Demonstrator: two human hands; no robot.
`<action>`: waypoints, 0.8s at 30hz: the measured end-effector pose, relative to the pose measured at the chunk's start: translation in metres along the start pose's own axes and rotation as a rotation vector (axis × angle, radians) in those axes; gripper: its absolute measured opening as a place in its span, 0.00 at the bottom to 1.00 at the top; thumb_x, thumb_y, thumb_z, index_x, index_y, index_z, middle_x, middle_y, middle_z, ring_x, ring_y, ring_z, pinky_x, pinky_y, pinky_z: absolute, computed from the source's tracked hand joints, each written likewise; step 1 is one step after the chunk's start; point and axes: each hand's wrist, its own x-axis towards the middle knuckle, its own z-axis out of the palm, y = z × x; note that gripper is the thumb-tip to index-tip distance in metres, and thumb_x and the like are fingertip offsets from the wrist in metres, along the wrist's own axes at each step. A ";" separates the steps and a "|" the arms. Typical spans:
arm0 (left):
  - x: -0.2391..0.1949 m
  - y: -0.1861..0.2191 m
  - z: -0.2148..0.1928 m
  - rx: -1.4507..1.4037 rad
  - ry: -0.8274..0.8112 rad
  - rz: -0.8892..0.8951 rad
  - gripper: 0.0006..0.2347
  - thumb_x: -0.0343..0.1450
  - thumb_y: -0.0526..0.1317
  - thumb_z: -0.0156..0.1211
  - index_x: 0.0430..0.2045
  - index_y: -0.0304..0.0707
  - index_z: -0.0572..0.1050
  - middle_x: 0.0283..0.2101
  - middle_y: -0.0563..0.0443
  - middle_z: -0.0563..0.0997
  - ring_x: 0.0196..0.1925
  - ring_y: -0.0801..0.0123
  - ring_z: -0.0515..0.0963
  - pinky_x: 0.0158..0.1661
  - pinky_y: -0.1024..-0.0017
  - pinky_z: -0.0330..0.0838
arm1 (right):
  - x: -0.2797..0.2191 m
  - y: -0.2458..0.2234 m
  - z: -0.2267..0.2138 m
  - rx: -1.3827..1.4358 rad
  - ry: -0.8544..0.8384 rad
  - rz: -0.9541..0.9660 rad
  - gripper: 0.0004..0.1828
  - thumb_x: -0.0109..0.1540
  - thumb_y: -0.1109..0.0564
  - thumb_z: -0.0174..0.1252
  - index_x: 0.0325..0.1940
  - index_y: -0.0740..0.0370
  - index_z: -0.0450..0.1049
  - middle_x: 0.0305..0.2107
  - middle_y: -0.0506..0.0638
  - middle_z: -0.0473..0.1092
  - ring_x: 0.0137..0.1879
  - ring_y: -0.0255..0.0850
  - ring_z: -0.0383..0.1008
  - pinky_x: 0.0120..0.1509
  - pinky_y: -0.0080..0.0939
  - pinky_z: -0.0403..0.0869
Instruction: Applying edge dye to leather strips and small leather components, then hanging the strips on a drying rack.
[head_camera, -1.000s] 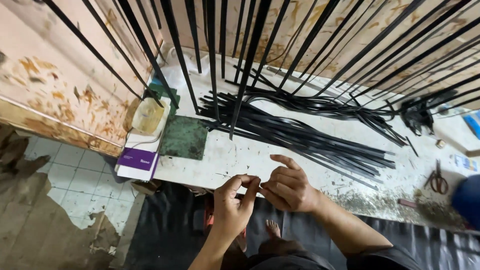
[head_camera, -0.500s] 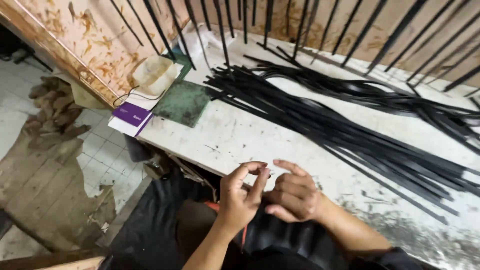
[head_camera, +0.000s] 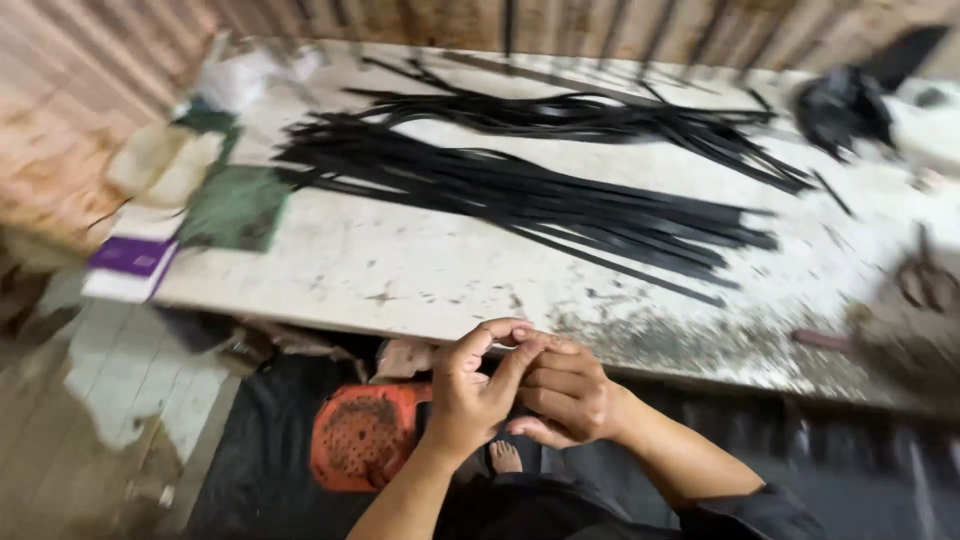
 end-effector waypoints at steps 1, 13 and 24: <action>0.000 -0.001 0.006 -0.021 -0.042 0.014 0.06 0.74 0.37 0.61 0.37 0.33 0.79 0.37 0.47 0.86 0.39 0.65 0.87 0.44 0.72 0.81 | -0.005 -0.006 -0.008 -0.045 0.010 0.019 0.23 0.70 0.49 0.53 0.25 0.65 0.70 0.19 0.53 0.65 0.25 0.44 0.69 0.66 0.56 0.74; -0.016 0.015 0.075 -0.046 -0.345 0.073 0.09 0.76 0.37 0.55 0.43 0.33 0.81 0.44 0.46 0.88 0.45 0.64 0.89 0.47 0.72 0.81 | -0.048 -0.068 -0.082 -0.231 0.122 0.224 0.20 0.69 0.53 0.51 0.28 0.70 0.73 0.18 0.54 0.62 0.23 0.43 0.65 0.58 0.58 0.80; -0.010 0.031 0.156 0.024 -0.417 0.149 0.06 0.73 0.36 0.61 0.38 0.35 0.83 0.41 0.49 0.87 0.46 0.60 0.86 0.55 0.65 0.78 | -0.085 -0.081 -0.164 -0.454 0.173 0.268 0.15 0.67 0.56 0.54 0.30 0.68 0.73 0.19 0.53 0.65 0.23 0.43 0.66 0.40 0.45 0.80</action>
